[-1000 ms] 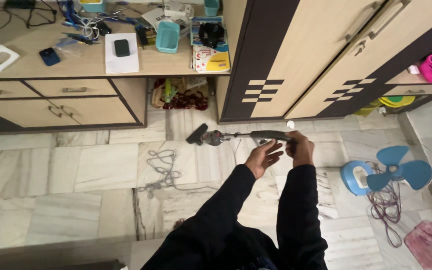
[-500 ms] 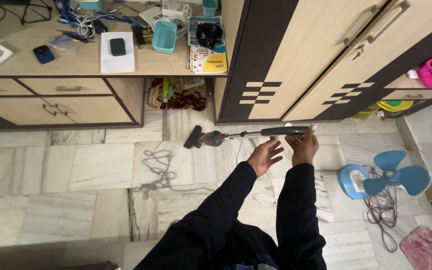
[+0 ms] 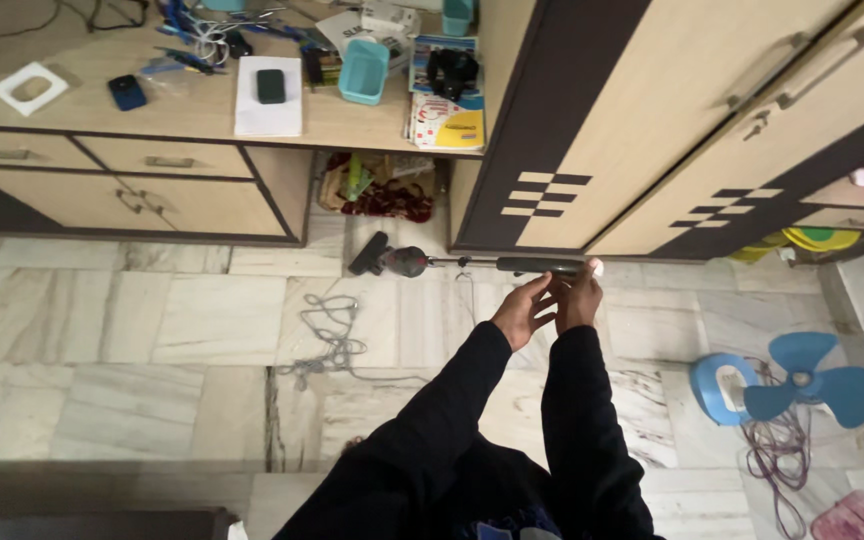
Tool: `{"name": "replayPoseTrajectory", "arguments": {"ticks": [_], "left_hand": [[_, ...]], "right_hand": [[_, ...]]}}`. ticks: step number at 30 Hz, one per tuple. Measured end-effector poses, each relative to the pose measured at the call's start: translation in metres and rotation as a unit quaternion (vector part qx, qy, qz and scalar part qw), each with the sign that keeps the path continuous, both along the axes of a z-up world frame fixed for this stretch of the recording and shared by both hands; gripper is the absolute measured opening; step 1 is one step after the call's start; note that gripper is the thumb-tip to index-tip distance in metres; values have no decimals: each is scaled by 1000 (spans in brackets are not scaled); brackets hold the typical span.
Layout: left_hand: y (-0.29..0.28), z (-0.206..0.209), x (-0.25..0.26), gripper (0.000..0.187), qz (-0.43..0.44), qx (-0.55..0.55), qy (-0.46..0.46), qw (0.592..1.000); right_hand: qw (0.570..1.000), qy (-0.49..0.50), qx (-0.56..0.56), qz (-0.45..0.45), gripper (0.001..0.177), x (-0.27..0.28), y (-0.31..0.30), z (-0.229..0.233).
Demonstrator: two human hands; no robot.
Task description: The person vacuums a tiled floor in a room, moving the vacuum cleaner back and forth near a cabinet and a fan. The person is barefoot and uses a handheld vacuum cleaner to clean the floor area.
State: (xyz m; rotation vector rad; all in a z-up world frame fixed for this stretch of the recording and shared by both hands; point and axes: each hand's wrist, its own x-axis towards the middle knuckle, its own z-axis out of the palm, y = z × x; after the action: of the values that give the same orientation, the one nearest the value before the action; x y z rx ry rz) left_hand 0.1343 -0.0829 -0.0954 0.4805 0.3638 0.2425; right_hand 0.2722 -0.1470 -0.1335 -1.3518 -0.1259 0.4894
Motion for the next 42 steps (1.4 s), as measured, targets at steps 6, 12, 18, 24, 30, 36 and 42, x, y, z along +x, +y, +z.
{"name": "replayPoseTrajectory", "arguments": {"ticks": [6,12,18,24,30,36,42], "left_hand": [[29,-7,-23,47,52,-8,53,997],[60,-15,-49,57,115,-9,95,989],[80,-30,-81,58,163,5,130,978],[99,-54,-116,50,180,-10,168,969],[96,-58,-139,41,189,-6,172,967],[90,-53,-159,43,169,2,208,963],[82,-62,-169,51,208,-8,236,949]], "right_hand": [[999,32,-18,24,81,-31,38,-7],[992,99,4,73,78,-66,73,-20],[966,220,43,132,60,-98,108,-33],[964,185,-35,189,49,-151,119,-22],[970,114,-105,190,40,-177,128,-18],[971,116,-86,192,29,-194,111,2],[964,118,-99,219,30,-207,97,32]]}}
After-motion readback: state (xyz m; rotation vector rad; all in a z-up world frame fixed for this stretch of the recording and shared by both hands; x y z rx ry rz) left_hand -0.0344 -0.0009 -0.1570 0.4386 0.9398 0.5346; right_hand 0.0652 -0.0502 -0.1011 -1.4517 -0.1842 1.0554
